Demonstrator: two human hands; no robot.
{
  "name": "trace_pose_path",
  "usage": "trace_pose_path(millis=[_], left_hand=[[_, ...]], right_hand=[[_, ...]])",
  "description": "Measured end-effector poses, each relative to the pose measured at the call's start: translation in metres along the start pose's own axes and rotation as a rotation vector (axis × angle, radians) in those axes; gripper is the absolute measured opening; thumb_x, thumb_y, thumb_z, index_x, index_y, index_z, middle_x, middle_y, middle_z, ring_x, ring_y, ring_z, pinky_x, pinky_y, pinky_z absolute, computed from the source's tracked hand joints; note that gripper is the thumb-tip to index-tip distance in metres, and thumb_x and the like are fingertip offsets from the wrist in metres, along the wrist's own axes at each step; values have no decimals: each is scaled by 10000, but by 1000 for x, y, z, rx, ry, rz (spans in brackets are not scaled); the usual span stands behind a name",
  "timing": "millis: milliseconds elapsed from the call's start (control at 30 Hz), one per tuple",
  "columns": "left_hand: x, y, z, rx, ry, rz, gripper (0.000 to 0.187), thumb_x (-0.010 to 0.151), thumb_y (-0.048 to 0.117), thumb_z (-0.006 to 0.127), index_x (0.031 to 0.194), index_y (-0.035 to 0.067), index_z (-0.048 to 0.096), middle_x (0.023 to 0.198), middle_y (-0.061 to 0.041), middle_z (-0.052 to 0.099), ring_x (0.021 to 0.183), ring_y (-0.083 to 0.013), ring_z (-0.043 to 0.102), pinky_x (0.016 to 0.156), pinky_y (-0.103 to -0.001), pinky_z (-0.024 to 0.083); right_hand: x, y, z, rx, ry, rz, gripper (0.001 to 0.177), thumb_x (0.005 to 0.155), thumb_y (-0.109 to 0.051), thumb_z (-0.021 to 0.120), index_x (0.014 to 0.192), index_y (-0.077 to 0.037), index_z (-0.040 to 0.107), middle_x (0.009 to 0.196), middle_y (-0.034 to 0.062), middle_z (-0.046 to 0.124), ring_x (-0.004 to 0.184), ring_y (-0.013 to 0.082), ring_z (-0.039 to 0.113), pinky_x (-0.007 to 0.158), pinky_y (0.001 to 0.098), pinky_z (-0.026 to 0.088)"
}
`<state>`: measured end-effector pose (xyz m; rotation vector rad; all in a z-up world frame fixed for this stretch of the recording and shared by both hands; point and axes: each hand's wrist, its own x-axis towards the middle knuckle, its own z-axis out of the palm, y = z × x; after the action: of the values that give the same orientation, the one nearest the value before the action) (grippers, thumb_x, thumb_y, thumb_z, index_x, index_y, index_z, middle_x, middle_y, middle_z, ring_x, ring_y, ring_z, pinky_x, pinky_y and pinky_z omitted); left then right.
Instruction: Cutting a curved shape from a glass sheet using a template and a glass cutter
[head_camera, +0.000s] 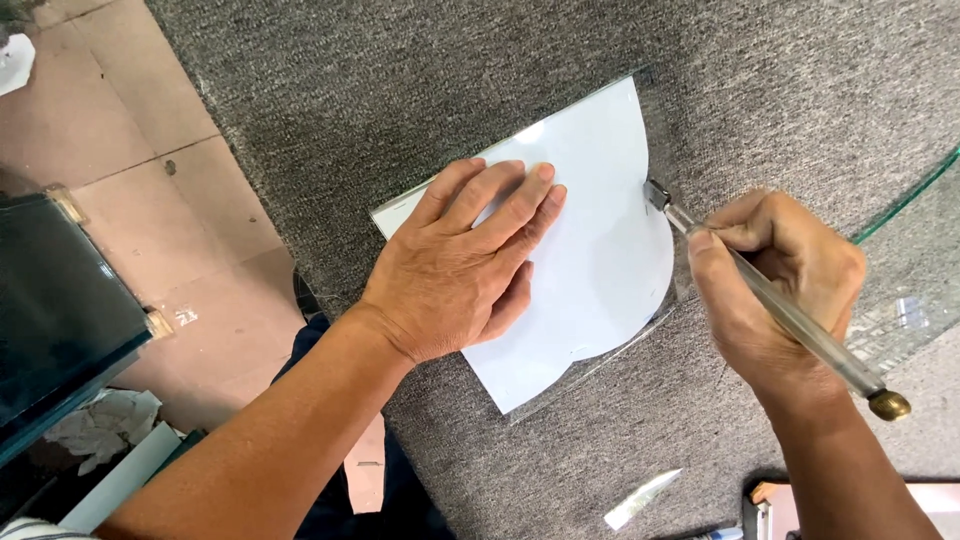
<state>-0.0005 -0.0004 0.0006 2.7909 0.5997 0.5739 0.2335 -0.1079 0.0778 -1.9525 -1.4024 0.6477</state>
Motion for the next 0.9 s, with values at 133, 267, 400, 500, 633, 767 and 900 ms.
trace_pose_path(millis=[133, 267, 400, 500, 633, 767, 900], left_hand=[[0, 1, 0, -15, 4, 0, 564, 945, 311, 614, 1441, 43, 599, 1491, -94, 541, 1325, -278, 528, 1181, -458, 411], [-1, -1, 0, 5, 8, 4, 570, 944, 317, 620, 1444, 45, 605, 1490, -91, 539, 1329, -279, 525, 1184, -454, 412], [-1, 0, 0, 11, 6, 9, 564, 956, 330, 633, 1445, 49, 613, 1500, -91, 519, 1330, -273, 530, 1184, -451, 423], [-1, 0, -1, 6, -2, 1, 556, 959, 321, 616, 1446, 51, 603, 1500, -88, 521, 1325, -271, 530, 1191, -452, 412], [-1, -1, -1, -6, -3, 2, 549, 954, 308, 606, 1438, 49, 607, 1497, -89, 524, 1326, -269, 523, 1191, -452, 411], [0, 0, -1, 5, -2, 13, 545, 954, 301, 615, 1436, 48, 605, 1488, -86, 519, 1317, -272, 528, 1180, -456, 427], [1, 0, 0, -10, 9, 7, 539, 940, 277, 623, 1428, 47, 613, 1483, -80, 522, 1304, -271, 541, 1173, -459, 441]], right_hand=[[0, 3, -6, -43, -19, 38, 361, 976, 103, 622, 761, -16, 358, 879, 172, 596, 704, 165, 489, 605, 266, 373], [11, 15, -16, -53, -124, -113, 348, 981, 92, 614, 747, -12, 379, 842, 176, 613, 570, 145, 480, 473, 238, 355], [21, 30, -31, -161, -260, -210, 322, 947, 115, 618, 720, -26, 437, 783, 154, 647, 416, 88, 387, 356, 224, 275], [27, 11, -34, -200, -294, -147, 375, 915, 99, 657, 677, -15, 391, 821, 144, 654, 589, 147, 499, 521, 259, 319], [34, 38, -44, -212, -386, -299, 308, 896, 65, 639, 673, -46, 459, 760, 141, 653, 464, 127, 501, 399, 233, 378], [42, 25, -46, -214, -426, -296, 310, 917, 29, 663, 678, -15, 471, 790, 138, 666, 541, 152, 578, 475, 261, 419], [47, 27, -47, -168, -454, -319, 293, 903, 21, 678, 707, 14, 460, 793, 166, 640, 583, 198, 576, 513, 279, 393]])
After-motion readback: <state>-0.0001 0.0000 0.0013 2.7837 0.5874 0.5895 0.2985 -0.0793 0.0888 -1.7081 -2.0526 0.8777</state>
